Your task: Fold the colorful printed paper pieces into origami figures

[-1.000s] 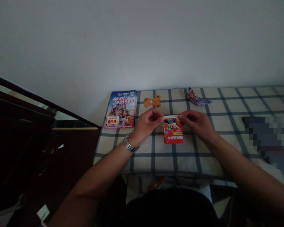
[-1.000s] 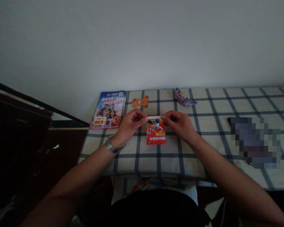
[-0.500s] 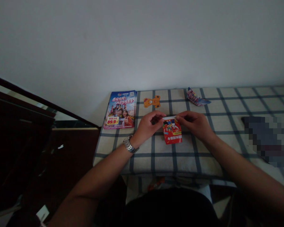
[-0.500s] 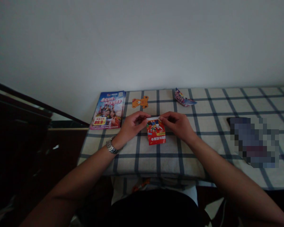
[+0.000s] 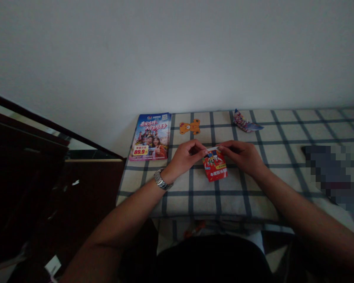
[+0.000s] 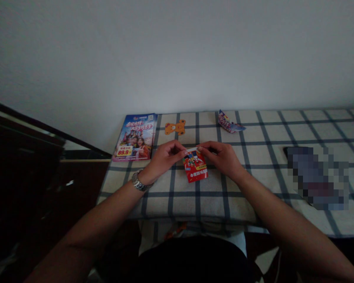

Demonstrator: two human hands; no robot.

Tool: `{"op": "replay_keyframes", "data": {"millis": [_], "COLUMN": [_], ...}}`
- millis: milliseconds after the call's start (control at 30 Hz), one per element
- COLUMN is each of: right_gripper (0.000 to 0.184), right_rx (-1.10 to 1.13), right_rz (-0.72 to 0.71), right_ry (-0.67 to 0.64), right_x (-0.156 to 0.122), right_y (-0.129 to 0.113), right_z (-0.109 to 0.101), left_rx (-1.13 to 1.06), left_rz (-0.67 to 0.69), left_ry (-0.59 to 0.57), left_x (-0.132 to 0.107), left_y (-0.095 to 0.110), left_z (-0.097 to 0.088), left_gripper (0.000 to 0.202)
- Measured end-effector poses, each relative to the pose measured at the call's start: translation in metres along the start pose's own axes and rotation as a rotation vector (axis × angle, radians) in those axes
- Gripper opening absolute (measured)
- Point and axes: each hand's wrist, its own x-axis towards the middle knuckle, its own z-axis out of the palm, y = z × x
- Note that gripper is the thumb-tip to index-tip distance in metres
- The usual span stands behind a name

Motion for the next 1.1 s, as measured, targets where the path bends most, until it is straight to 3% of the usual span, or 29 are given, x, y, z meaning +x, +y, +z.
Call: {"op": "replay_keyframes", "data": {"millis": [367, 800, 1100], "right_gripper": [0.042, 0.039, 0.040], "right_rx": [0.185, 0.099, 0.063], "right_rz": [0.112, 0.085, 0.051], "right_ry": [-0.091, -0.211, -0.182], "right_x": [-0.0027, -0.0049, -0.0024], "right_y": [-0.0010, 0.0007, 0.0008], "right_z": [0.0037, 0.0016, 0.0024], "left_rx": [-0.047, 0.108, 0.070], "left_rz": [-0.003, 0.034, 0.042], "left_ry": [0.003, -0.104, -0.066], "left_x": [-0.0006, -0.0026, -0.0017], "left_y": [0.0029, 0.0026, 0.0029], "left_z": [0.0023, 0.0031, 0.0012], "left_gripper": [0.031, 0.024, 0.029]}}
